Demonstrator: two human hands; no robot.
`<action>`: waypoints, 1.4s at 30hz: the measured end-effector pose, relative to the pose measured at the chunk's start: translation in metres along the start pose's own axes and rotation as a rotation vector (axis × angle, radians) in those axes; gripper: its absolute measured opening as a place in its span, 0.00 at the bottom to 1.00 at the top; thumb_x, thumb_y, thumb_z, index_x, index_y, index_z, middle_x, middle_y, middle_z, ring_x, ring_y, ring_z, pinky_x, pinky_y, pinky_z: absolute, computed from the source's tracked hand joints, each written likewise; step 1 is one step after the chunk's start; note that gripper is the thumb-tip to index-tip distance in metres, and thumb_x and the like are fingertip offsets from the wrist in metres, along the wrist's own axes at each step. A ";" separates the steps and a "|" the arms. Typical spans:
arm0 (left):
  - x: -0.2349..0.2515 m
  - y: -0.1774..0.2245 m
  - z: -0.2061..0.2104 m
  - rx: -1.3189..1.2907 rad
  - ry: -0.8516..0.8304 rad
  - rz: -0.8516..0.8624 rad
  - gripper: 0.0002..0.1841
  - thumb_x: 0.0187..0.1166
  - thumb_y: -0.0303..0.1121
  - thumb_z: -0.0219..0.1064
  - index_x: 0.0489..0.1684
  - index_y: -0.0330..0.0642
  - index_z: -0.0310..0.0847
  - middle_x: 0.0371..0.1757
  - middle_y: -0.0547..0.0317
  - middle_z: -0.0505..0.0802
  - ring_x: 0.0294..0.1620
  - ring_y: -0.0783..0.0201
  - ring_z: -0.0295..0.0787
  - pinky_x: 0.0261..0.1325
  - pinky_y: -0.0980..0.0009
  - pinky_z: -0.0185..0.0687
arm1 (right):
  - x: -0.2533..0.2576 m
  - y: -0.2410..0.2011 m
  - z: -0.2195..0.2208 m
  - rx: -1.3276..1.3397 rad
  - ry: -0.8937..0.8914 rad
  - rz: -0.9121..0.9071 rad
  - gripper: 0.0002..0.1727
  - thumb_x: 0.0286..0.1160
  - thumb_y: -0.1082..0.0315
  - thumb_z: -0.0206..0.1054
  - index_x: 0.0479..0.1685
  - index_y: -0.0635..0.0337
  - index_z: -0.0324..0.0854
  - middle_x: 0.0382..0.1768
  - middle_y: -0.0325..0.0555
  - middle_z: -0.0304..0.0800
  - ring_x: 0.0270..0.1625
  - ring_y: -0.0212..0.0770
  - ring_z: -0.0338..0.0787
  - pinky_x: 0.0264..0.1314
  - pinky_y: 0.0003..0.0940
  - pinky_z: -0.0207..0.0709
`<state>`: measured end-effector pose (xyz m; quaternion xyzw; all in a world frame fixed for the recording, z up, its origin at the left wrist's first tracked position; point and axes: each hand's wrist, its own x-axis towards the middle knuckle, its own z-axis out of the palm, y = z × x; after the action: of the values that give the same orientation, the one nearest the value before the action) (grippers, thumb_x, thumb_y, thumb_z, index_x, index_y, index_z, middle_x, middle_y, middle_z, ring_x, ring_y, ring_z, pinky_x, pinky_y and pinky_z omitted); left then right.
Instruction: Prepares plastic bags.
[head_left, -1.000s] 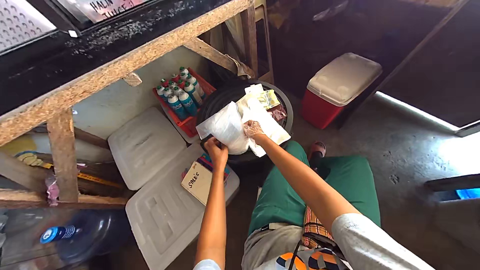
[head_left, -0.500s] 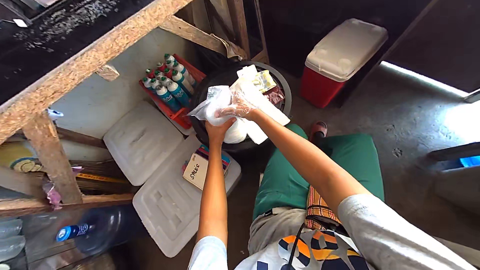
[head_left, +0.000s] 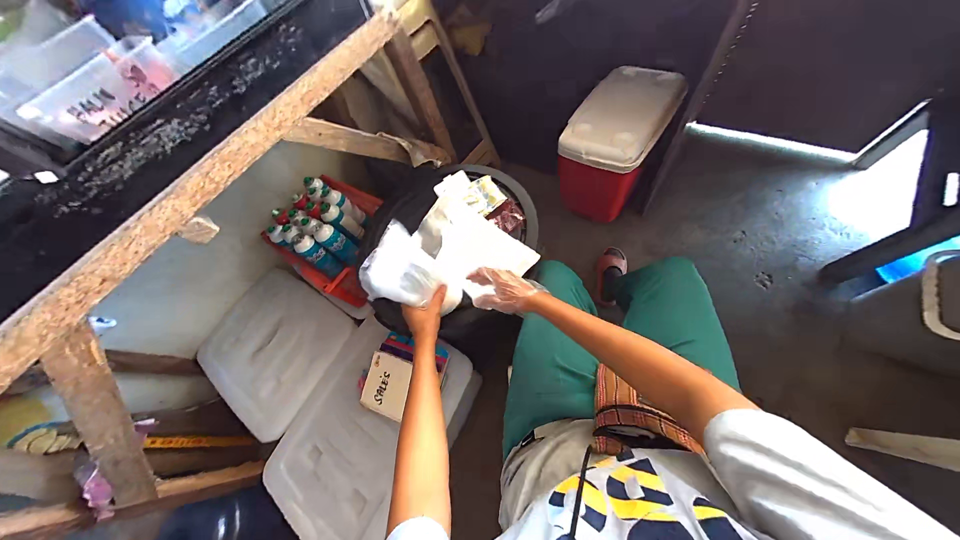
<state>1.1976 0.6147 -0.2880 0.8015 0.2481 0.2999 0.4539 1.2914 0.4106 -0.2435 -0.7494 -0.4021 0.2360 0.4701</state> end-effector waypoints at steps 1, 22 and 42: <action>0.000 -0.001 0.002 0.034 0.009 0.011 0.45 0.64 0.40 0.85 0.77 0.22 0.66 0.71 0.30 0.83 0.75 0.45 0.80 0.82 0.50 0.70 | -0.025 0.012 -0.007 0.145 -0.002 0.019 0.27 0.75 0.68 0.71 0.74 0.68 0.75 0.64 0.63 0.87 0.61 0.52 0.90 0.67 0.48 0.82; -0.002 0.069 0.150 0.774 -0.467 0.078 0.48 0.88 0.62 0.48 0.92 0.26 0.41 0.94 0.27 0.43 0.95 0.33 0.29 0.88 0.28 0.25 | -0.157 0.160 -0.030 0.387 0.417 0.517 0.14 0.83 0.69 0.64 0.57 0.72 0.83 0.49 0.63 0.89 0.44 0.52 0.92 0.55 0.50 0.85; -0.006 0.046 0.143 0.538 -0.323 0.062 0.30 0.96 0.40 0.32 0.86 0.27 0.62 0.92 0.37 0.61 0.95 0.43 0.47 0.93 0.41 0.31 | -0.152 0.172 -0.026 0.200 0.364 0.544 0.14 0.81 0.67 0.67 0.56 0.69 0.86 0.50 0.65 0.91 0.53 0.60 0.91 0.65 0.60 0.80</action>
<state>1.3003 0.5067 -0.3080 0.9373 0.2188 0.1060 0.2499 1.2900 0.2313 -0.3891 -0.8092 -0.0717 0.2534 0.5252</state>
